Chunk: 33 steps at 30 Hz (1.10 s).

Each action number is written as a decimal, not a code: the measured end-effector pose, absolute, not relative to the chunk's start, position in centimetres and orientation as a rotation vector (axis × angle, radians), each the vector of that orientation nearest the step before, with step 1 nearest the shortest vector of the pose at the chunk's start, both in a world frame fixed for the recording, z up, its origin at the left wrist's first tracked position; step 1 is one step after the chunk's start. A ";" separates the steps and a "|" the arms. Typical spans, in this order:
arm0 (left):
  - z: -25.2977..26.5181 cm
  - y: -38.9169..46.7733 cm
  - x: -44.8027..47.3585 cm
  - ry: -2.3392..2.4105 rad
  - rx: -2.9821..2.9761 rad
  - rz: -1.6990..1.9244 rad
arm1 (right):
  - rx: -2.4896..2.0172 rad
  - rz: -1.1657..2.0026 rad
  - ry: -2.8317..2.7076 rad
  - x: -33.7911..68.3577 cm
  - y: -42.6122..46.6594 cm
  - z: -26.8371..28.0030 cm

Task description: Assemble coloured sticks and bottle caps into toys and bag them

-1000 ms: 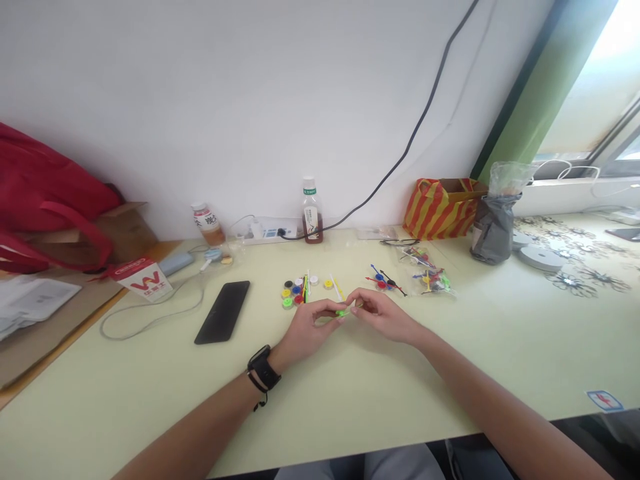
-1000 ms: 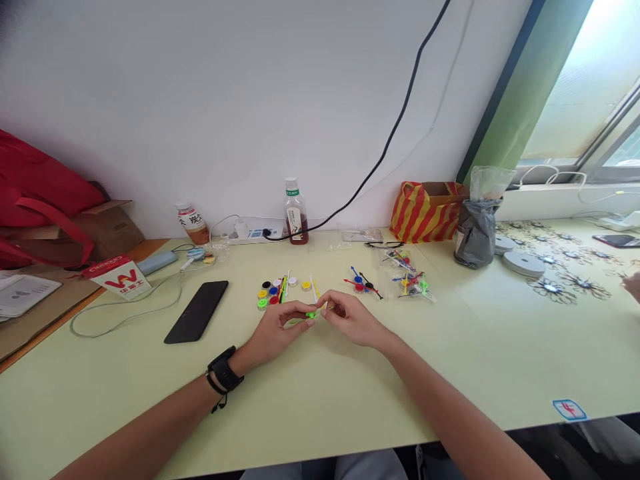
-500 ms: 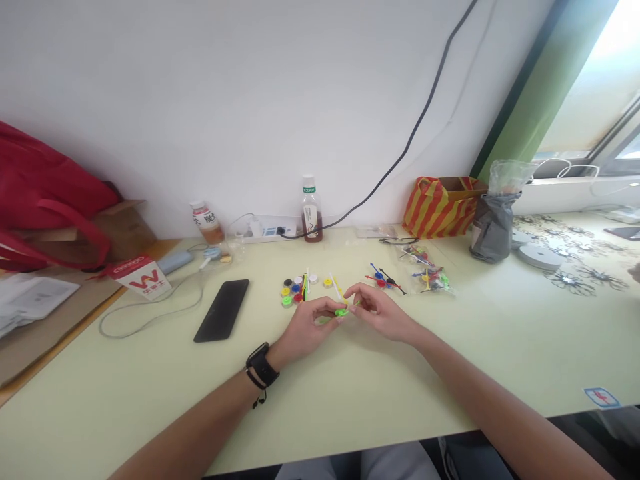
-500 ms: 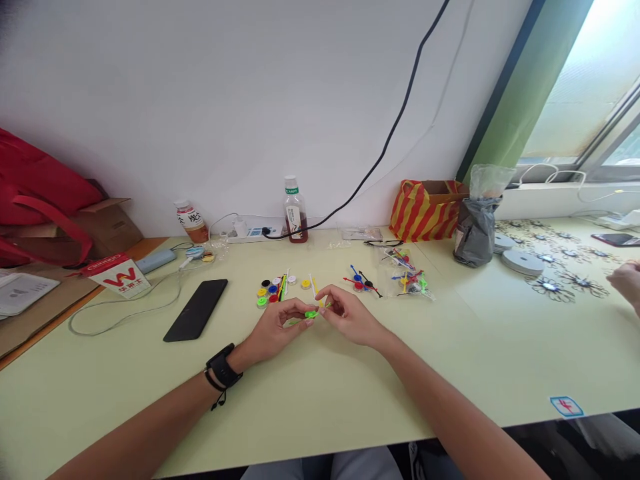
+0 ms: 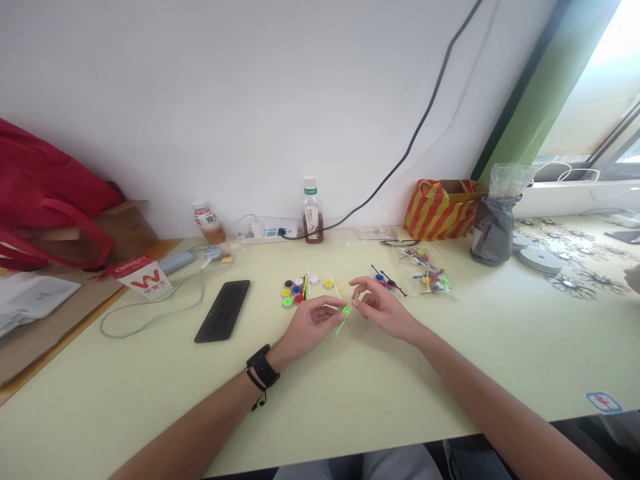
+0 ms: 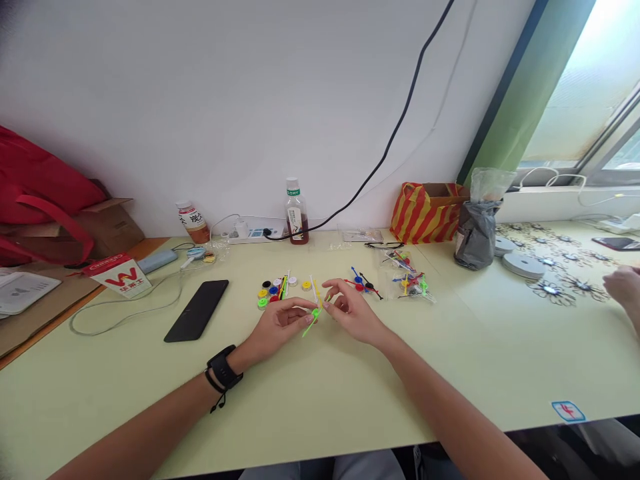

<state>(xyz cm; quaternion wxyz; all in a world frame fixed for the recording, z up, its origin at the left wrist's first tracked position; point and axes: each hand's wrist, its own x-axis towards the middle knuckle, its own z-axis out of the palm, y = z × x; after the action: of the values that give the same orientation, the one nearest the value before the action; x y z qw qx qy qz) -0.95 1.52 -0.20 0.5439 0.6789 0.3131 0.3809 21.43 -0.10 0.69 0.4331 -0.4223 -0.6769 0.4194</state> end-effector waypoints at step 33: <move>-1.0 2.3 -1.0 0.808 1.509 1.025 | -0.960 1.441 -1.655 20.8 -0.4 1.3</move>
<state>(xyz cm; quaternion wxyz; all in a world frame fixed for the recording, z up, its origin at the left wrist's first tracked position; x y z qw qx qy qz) -0.98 2.32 -1.04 0.5426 0.6353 0.3401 0.4316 20.75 -0.44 1.28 0.3646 -0.3733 -0.6436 0.5600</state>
